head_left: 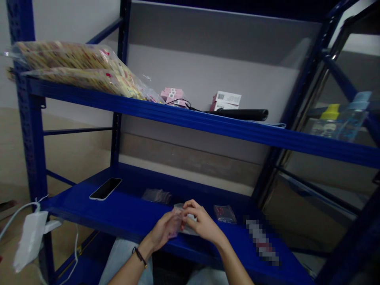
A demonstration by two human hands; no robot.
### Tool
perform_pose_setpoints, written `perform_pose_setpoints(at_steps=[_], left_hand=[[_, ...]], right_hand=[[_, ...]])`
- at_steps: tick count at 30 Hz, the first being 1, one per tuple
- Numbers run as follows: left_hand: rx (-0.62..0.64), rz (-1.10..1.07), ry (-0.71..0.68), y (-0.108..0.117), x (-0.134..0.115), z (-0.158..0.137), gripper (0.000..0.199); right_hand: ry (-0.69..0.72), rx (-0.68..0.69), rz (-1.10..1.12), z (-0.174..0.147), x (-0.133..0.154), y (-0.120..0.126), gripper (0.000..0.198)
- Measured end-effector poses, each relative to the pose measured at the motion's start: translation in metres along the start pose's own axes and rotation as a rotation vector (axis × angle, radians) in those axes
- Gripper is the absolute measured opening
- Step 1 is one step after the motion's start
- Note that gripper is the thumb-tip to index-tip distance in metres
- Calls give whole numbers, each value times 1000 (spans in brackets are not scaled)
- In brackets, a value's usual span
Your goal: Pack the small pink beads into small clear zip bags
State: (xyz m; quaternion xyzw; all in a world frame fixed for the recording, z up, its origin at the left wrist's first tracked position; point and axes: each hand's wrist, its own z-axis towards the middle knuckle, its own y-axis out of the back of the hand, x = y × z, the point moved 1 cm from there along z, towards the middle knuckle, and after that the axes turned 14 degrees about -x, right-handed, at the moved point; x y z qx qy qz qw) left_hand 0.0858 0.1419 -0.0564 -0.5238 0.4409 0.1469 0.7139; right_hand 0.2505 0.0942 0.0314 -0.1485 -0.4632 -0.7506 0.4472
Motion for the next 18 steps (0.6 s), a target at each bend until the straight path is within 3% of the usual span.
perform_pose_setpoints(at_steps=[2, 5, 7, 10, 14, 18], left_hand=[[27, 219, -53, 0, -11, -5, 49], [-67, 710, -333, 7, -28, -19, 43], [-93, 947, -470, 13, -36, -33, 43], [-42, 1052, -543, 16, -41, -53, 41], [-1, 1097, -594, 14, -41, -65, 34], [-52, 1135, -622, 15, -34, -62, 36]], right_hand=[[-52, -56, -16, -13, 2, -3, 15], [-178, -135, 43, -32, 0, -19, 16], [-298, -197, 206, -43, -5, -33, 18], [-415, -243, 385, -56, -11, -50, 26], [-419, -229, 372, -63, -16, -58, 29], [-432, -281, 365, -64, -24, -60, 33]])
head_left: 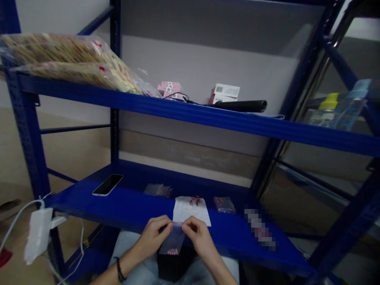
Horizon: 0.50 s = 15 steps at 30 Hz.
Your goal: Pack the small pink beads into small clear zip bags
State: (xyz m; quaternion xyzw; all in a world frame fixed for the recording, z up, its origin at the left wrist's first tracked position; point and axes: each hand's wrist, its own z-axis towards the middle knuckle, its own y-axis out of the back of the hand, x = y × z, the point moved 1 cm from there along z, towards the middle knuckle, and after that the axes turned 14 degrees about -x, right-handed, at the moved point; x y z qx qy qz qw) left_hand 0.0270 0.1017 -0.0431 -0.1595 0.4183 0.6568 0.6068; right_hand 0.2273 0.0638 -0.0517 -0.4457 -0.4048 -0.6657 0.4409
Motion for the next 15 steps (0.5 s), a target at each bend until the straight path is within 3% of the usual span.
perform_pose_setpoints(at_steps=[8, 15], left_hand=[[41, 2, 47, -4, -8, -6, 26], [107, -27, -7, -7, -11, -10, 36]], right_hand=[[27, 90, -18, -6, 3, 1, 30], [164, 160, -149, -16, 22, -2, 29]])
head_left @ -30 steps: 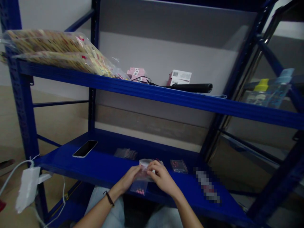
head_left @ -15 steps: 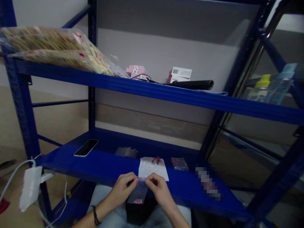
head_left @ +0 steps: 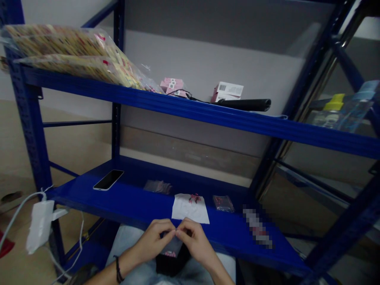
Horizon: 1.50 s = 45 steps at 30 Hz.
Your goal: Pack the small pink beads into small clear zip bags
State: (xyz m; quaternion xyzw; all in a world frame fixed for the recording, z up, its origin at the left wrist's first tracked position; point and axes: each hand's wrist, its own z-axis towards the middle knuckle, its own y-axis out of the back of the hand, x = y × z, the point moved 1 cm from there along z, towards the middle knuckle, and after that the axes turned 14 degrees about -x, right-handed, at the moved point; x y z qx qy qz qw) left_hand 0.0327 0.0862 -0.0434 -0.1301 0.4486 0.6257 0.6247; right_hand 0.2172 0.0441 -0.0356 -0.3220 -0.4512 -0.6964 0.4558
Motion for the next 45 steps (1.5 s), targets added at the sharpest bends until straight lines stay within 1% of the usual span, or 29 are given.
perform_pose_setpoints(at_steps=[4, 6, 7, 9, 11, 12, 14, 15, 17, 18, 20, 23, 25, 26, 29, 31, 32, 34, 36, 39, 41, 42, 43, 45], left_hand=[[131, -35, 9, 8, 4, 5, 46], [136, -89, 47, 18, 9, 10, 47], [109, -114, 82, 24, 13, 13, 47], [-16, -134, 178, 39, 23, 18, 44], [-188, -82, 259, 55, 38, 24, 43], [-256, -39, 277, 62, 45, 27, 42], [-347, 38, 283, 72, 60, 33, 40], [-371, 76, 275, 75, 67, 36, 38], [-388, 158, 245, 80, 80, 44, 36], [-387, 207, 225, 83, 87, 49, 35], [-350, 327, 187, 89, 97, 62, 34], [-212, 490, 165, 99, 111, 85, 37], [-125, 516, 161, 103, 118, 100, 42], [-82, 514, 161, 104, 122, 107, 47], [53, 497, 169, 101, 130, 126, 68], [127, 495, 181, 97, 134, 135, 80], [155, 495, 187, 95, 135, 139, 82], [189, 495, 189, 92, 135, 145, 80], [190, 490, 170, 90, 132, 147, 73], [125, 462, 113, 88, 121, 141, 69], [67, 375, 64, 83, 106, 132, 68], [54, 310, 42, 80, 96, 126, 67], [66, 241, 24, 75, 84, 119, 66], [149, 127, -1, 64, 57, 104, 63]], right_hand=[[53, 21, -142, -1, 11, 7, 26], [74, 23, -170, 3, 12, 18, 28], [77, -8, -170, 6, 11, 27, 30], [47, -156, -142, 17, 1, 54, 34], [-53, -393, -76, 32, -17, 91, 36], [-109, -481, -38, 40, -29, 111, 38], [-216, -574, -12, 56, -53, 148, 44], [-276, -607, -70, 62, -65, 164, 43], [-362, -592, -403, 69, -82, 189, 36], [-389, -572, -554, 70, -88, 197, 33], [-415, -534, -791, 66, -93, 204, 32], [-422, -505, -1032, 53, -89, 200, 39], [-391, -498, -1163, 43, -83, 190, 43], [-363, -509, -1190, 39, -80, 184, 43], [-222, -537, -1217, 26, -76, 162, 41], [-113, -515, -1201, 20, -77, 147, 39], [-63, -493, -1184, 18, -79, 141, 38], [14, -441, -1144, 17, -85, 132, 37], [58, -410, -1110, 19, -90, 128, 36], [79, -452, -1031, 24, -88, 126, 34], [137, -475, -897, 28, -72, 120, 31], [189, -452, -805, 29, -59, 114, 31], [254, -400, -701, 30, -44, 105, 31], [360, -200, -512, 31, -9, 80, 33]])
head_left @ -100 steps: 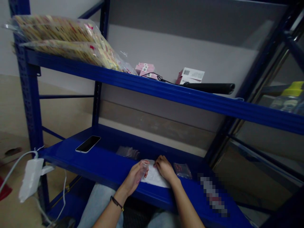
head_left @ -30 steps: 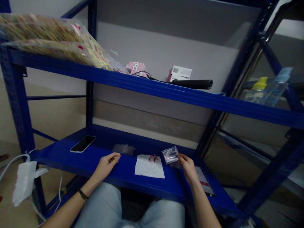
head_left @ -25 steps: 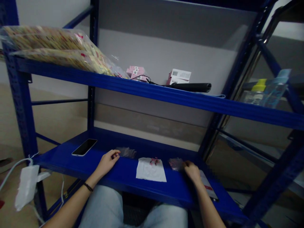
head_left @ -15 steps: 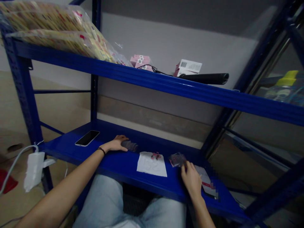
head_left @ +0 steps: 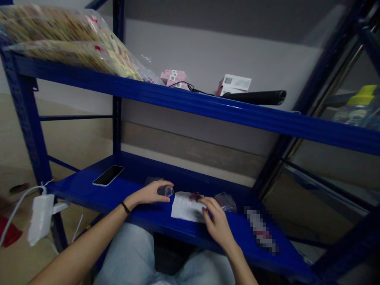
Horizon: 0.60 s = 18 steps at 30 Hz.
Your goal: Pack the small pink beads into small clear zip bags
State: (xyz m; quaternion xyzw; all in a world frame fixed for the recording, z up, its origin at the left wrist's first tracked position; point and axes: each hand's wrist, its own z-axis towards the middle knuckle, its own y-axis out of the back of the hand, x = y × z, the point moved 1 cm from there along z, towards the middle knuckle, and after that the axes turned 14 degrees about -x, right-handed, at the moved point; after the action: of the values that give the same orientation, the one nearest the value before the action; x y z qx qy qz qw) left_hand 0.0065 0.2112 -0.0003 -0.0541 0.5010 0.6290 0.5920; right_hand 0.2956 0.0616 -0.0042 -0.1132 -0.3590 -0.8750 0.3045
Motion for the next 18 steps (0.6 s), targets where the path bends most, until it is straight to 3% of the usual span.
perform_pose_setpoints(at_steps=[3, 6, 9, 12, 15, 18], left_hand=[[117, -103, -78, -12, -41, -19, 57], [164, -162, -116, -19, -63, -34, 43], [173, -144, -108, -25, -59, -45, 40], [126, -122, -72, -34, -42, -52, 57], [98, -109, -48, -41, -29, -58, 73], [108, -105, -50, -45, -28, -62, 76]], right_hand=[[130, 218, 204, 11, 56, -17, 38], [155, 266, 227, 6, 82, -37, 33], [118, 266, 201, -9, 80, -53, 23], [112, 273, 182, -19, 70, -59, 18], [163, 308, 167, -21, 66, -51, 24], [217, 363, 152, -18, 68, -39, 32]])
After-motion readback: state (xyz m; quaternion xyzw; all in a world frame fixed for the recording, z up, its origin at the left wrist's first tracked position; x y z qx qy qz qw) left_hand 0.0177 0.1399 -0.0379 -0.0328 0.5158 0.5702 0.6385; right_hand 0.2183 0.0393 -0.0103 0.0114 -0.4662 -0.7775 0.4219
